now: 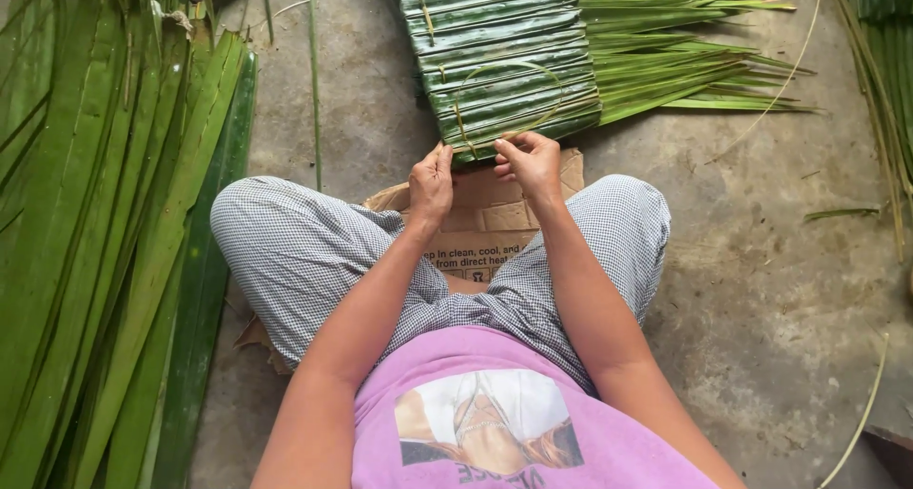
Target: Weaving palm leaves onto a wooden frame to create thatched panels, including trimming with a knife.
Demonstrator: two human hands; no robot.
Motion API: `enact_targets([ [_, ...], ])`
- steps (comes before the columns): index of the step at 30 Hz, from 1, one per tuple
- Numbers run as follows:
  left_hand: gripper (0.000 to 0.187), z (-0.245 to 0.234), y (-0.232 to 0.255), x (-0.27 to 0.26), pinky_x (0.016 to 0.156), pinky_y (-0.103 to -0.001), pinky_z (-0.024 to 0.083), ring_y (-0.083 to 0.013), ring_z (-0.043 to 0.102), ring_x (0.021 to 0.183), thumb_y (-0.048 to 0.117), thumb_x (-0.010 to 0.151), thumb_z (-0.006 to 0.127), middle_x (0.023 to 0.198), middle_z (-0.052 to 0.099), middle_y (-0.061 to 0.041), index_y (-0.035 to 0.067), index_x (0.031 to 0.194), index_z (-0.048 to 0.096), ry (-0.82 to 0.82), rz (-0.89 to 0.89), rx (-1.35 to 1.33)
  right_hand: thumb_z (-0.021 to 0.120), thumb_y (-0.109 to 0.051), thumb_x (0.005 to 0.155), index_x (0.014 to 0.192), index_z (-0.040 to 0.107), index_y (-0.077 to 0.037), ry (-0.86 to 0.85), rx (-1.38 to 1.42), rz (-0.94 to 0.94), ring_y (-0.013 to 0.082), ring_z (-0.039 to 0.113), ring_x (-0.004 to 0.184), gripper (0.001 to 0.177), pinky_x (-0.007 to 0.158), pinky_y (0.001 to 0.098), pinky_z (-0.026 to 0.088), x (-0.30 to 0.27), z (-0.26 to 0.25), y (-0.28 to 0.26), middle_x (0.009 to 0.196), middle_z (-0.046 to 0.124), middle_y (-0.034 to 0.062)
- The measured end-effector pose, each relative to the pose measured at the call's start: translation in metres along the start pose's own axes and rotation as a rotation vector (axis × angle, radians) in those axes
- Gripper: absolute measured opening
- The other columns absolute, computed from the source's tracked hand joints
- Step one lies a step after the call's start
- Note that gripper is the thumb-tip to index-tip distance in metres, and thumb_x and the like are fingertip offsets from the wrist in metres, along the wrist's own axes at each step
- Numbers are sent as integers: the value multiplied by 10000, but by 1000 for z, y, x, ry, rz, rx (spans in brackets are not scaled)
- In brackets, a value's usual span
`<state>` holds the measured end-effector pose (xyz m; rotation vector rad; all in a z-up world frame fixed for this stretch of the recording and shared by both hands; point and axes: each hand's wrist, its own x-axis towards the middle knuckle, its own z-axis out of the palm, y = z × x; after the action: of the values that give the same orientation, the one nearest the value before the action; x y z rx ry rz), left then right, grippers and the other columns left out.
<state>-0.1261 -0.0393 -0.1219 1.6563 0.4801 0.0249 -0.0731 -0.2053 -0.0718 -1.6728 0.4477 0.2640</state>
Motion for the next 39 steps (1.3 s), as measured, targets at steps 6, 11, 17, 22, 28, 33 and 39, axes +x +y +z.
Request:
enact_targets([
  [6,316,-28,-5,22,594,-304,654,-194,762,699,320,1056,565,883,778,-158,73,1064,761,55,-28,-159,653,-62,864,1285,699,-235,-84,-600,-128,198,736,582,457,577,354,654,-7,-23,-18,787,755,91],
  [11,328,-51,-1,35,559,-278,657,-185,755,649,254,1078,471,888,770,-176,27,985,688,89,-103,-358,534,19,892,1309,699,-298,-144,-678,-184,192,741,656,549,663,337,634,6,-48,-13,855,744,80],
  [17,318,-96,33,48,526,-265,657,-160,752,618,265,1069,452,828,764,-145,41,933,631,313,-88,-443,540,26,921,1209,758,-233,-27,-542,-263,218,755,740,445,680,319,631,15,-58,-17,872,752,128],
  [22,298,-127,44,66,503,-220,659,-140,797,646,357,1055,446,806,802,-77,132,984,627,822,246,-232,693,-5,886,1121,796,-189,45,-337,-342,169,753,769,315,699,294,643,34,-64,-3,913,760,130],
  [28,280,-67,69,24,826,-391,572,-252,690,847,126,1083,497,936,715,-55,117,1234,733,412,1191,552,769,-30,901,1086,798,-94,-81,-96,-374,94,717,773,199,709,247,649,26,-46,-15,903,754,86],
  [33,271,-19,31,33,835,-392,517,-250,587,842,164,1001,653,973,609,-108,93,1256,713,290,1313,796,801,-52,864,1055,798,-84,-217,-98,-349,49,677,685,193,645,191,629,28,-31,-5,821,734,34],
  [39,383,-19,54,23,739,-347,512,-253,590,733,112,1051,539,1008,612,-147,-16,1411,573,286,1333,883,796,-105,914,1055,819,-145,-248,-182,-484,83,698,615,148,586,238,581,29,-15,-20,661,724,65],
])
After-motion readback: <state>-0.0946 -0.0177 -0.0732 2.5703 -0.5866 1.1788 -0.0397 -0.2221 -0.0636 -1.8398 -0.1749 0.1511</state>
